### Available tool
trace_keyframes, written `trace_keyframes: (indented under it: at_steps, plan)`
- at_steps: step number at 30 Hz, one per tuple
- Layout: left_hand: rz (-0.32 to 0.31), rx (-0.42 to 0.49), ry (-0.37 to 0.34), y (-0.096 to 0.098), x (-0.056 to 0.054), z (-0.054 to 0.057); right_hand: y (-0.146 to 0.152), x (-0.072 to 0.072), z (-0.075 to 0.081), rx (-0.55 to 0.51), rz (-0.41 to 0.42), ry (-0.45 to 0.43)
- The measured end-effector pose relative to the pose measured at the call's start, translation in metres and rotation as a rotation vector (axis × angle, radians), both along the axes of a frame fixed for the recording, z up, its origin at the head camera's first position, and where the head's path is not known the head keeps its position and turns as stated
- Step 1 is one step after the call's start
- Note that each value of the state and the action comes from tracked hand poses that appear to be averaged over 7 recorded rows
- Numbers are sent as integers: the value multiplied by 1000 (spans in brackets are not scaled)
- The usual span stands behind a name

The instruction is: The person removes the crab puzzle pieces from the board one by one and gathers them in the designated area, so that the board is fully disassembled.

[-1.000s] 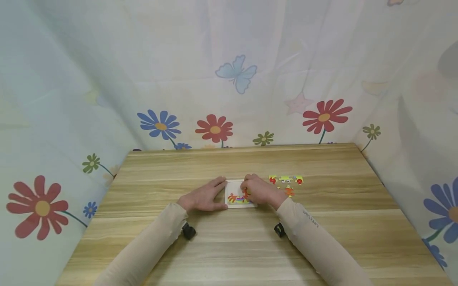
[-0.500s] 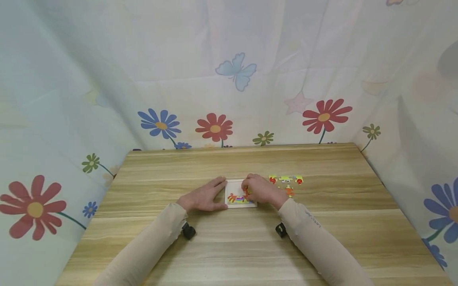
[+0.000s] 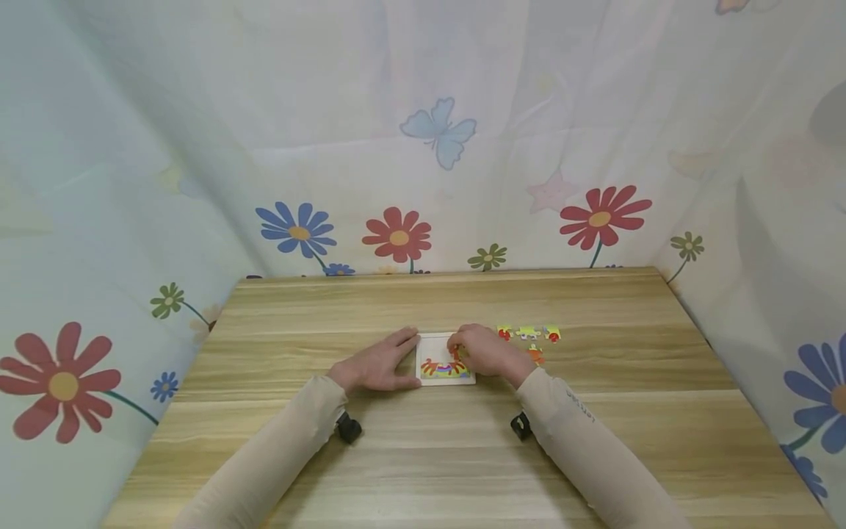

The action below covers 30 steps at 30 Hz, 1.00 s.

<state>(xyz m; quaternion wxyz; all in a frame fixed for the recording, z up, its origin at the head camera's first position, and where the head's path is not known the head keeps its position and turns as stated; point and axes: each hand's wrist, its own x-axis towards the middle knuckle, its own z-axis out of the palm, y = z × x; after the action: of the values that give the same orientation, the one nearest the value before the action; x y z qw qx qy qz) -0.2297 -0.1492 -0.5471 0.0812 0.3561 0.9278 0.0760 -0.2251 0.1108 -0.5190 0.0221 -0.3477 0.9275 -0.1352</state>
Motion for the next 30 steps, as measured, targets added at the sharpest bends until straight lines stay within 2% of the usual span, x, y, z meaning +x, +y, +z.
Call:
trace_keyframes:
  at_steps: [12, 19, 30]
  plan:
    - [-2, -12, 9, 0, 0, 1, 0, 3, 4, -36, -46, -27]
    - [2, -18, 3, 0, -1, 2, 3, 2, 6, -53, -39, 37]
    - [8, -20, 1, 1, 0, 2, 15, 5, 14, -66, -72, 104]
